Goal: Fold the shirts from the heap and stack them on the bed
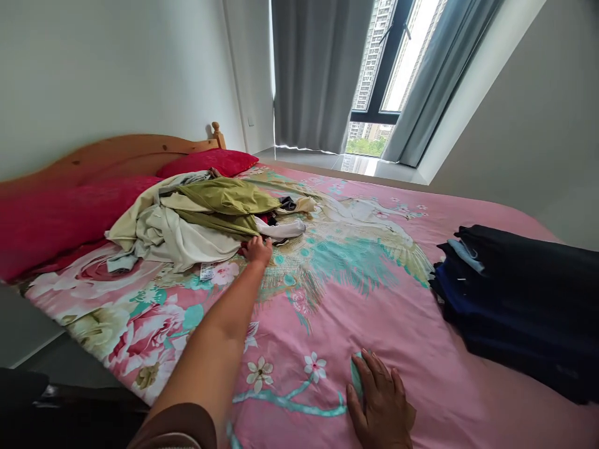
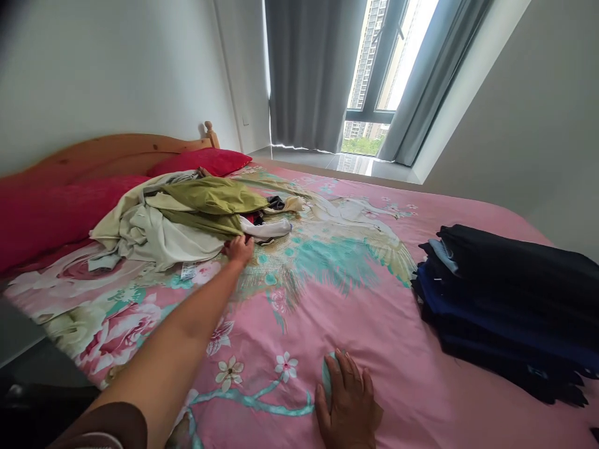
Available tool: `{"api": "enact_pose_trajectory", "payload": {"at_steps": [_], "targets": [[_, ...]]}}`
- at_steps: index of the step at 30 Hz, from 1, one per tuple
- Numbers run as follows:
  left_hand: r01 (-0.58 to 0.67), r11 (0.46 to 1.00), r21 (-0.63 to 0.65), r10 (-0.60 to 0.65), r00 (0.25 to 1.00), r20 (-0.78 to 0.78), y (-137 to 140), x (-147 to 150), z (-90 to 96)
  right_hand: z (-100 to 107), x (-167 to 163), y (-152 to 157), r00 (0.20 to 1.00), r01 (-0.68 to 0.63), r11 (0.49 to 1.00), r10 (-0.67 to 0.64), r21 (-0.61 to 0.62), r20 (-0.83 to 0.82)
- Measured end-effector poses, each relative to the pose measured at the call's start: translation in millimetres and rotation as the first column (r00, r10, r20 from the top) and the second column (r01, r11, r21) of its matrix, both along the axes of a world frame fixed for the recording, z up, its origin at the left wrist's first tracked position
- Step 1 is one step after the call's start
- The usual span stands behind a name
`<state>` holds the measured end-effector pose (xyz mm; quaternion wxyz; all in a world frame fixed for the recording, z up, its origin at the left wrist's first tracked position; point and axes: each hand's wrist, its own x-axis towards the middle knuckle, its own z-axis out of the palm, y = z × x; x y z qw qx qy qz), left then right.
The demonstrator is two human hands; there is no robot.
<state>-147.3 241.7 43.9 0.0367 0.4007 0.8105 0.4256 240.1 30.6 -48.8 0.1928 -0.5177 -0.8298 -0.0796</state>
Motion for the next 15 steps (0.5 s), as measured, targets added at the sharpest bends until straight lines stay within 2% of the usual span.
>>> {"api": "enact_pose_trajectory", "payload": {"at_steps": [2,5,8,10,12,14,15], "targets": [[0.01,0.999,0.032,-0.011,1.0,0.022,-12.5,17.2,-10.6,0.1,-0.5,-0.4,1.0,0.015,1.0,-0.015,-0.019,0.001],[0.023,0.995,0.1,-0.031,0.997,0.073,-49.8,38.3,-23.4,2.9,-2.3,-1.3,1.0,0.017,0.999,-0.017,-0.032,-0.007],[0.034,0.986,0.162,-0.052,0.993,0.107,-106.2,63.5,-24.9,6.3,-4.2,-2.9,1.0,0.018,0.999,-0.019,-0.034,-0.023],[0.097,0.977,0.191,-0.123,0.985,0.125,-155.0,92.3,-25.1,6.7,-5.1,-4.2,0.999,0.027,0.999,-0.028,-0.031,-0.04],[0.373,0.901,0.223,-0.414,0.892,0.183,-209.7,132.1,-30.7,5.7,-5.7,-5.4,0.998,0.032,0.999,-0.034,-0.027,-0.059],[0.619,0.766,0.174,-0.643,0.735,0.217,-263.4,175.9,-41.8,4.3,-6.1,-6.3,0.997,0.035,0.999,-0.037,-0.027,-0.072],[0.709,0.687,0.157,-0.726,0.667,0.165,-287.2,196.0,-48.0,3.8,-6.2,-6.6,0.996,0.037,0.999,-0.039,-0.032,-0.074]]}}
